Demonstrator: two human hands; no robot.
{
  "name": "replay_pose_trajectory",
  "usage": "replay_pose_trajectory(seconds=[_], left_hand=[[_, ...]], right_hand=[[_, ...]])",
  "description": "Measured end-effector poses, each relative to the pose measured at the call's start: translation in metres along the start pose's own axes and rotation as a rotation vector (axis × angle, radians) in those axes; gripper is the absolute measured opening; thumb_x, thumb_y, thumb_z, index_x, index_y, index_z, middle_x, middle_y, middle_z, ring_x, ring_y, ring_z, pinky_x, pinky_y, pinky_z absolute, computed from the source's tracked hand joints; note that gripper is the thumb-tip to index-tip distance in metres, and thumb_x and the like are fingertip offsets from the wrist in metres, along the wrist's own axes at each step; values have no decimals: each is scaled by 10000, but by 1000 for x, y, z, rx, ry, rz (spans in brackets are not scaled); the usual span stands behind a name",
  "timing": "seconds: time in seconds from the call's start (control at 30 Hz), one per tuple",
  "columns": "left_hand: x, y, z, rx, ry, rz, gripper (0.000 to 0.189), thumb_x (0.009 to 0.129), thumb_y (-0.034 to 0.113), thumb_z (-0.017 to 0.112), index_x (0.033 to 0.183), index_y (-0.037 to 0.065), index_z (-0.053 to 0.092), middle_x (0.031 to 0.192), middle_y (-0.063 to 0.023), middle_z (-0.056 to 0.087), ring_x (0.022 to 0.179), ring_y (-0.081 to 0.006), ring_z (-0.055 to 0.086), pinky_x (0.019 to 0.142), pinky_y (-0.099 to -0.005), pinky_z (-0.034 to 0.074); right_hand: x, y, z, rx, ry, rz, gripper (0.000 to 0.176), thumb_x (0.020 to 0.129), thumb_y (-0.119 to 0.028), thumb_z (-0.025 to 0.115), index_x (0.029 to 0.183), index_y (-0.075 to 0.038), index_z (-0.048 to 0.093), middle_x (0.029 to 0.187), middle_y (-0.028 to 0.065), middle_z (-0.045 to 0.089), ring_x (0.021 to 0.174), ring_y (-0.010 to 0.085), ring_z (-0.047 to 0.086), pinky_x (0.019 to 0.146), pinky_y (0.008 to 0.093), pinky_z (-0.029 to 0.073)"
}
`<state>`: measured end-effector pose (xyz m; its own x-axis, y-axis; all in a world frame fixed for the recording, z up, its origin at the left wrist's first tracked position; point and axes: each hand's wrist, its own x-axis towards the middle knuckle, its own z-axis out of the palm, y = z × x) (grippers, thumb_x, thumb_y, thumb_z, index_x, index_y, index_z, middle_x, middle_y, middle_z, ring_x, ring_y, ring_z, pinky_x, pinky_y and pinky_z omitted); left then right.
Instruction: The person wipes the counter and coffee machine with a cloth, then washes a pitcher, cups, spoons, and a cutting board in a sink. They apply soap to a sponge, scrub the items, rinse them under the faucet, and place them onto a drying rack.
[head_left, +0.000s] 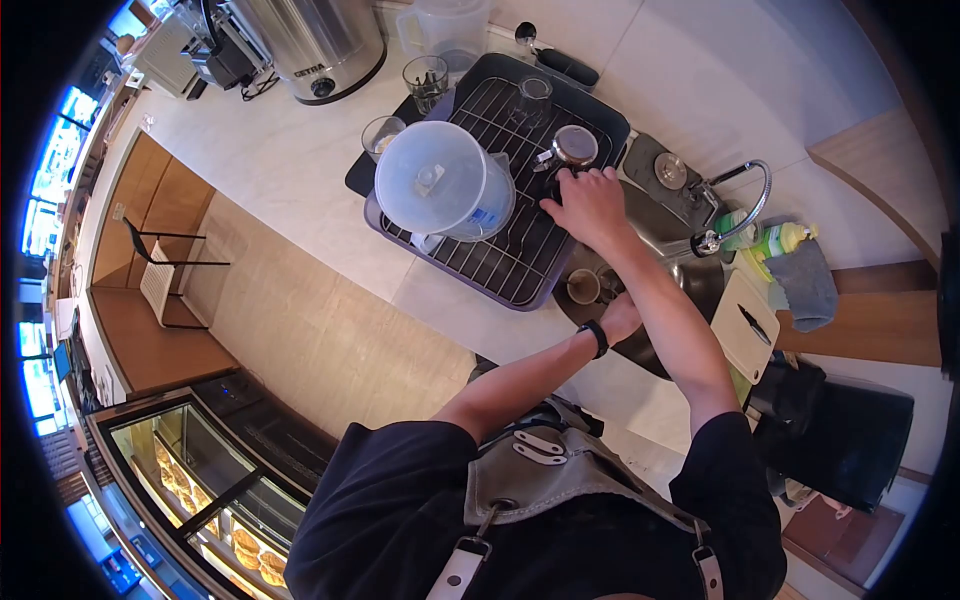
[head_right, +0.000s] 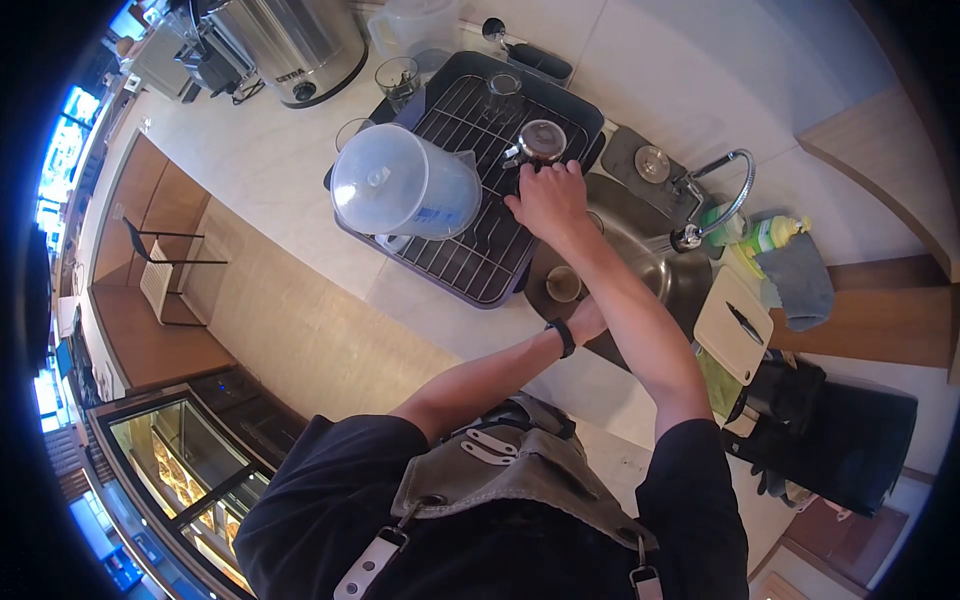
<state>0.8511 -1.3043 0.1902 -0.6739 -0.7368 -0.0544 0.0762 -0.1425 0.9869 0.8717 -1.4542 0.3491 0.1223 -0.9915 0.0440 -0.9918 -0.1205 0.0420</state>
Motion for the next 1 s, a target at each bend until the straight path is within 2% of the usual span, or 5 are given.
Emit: replay_pose_trajectory(seconds=[0.17, 0.37, 0.57, 0.67, 1.0], left_hand=[[6, -40, 5, -54, -208, 92, 310, 929, 229, 627, 1156, 18, 613, 1134, -108, 647, 1075, -219, 591, 908, -374, 462], [13, 8, 4, -117, -89, -474, 318, 858, 178, 708, 1111, 11, 612, 1024, -38, 638, 958, -139, 587, 798, -320, 474], [9, -32, 16, -172, 101, 162, 257, 906, 234, 615, 984, -6, 670, 965, -152, 702, 942, -242, 657, 843, -368, 498], [11, -40, 15, -202, 72, -126, 276, 868, 246, 641, 979, -5, 673, 995, -172, 702, 972, -281, 657, 872, -370, 489], [7, -14, 1, -134, 54, -329, 263, 824, 219, 662, 979, 7, 673, 997, -171, 697, 988, -305, 654, 876, -358, 486]], right_hand=[[-36, -44, -45, 106, -129, -116, 497, 801, -544, 680, 917, -60, 693, 711, 128, 684, 715, 275, 669, 822, 386, 420], [-53, -70, 2, -12, -162, -267, 563, 829, -612, 607, 815, -60, 717, 646, 134, 669, 664, 272, 661, 833, 393, 422], [-14, -34, -31, 203, -229, -39, 491, 939, -558, 511, 870, -126, 731, 721, 100, 700, 740, 317, 678, 825, 431, 482], [33, 24, -16, 280, 232, 19, 505, 764, -323, 762, 1201, -140, 584, 1117, 75, 665, 1037, 324, 628, 873, 461, 493], [39, 47, -3, 344, -198, -122, 663, 608, -205, 819, 1214, -166, 553, 1165, 107, 565, 1102, 356, 585, 926, 438, 512]])
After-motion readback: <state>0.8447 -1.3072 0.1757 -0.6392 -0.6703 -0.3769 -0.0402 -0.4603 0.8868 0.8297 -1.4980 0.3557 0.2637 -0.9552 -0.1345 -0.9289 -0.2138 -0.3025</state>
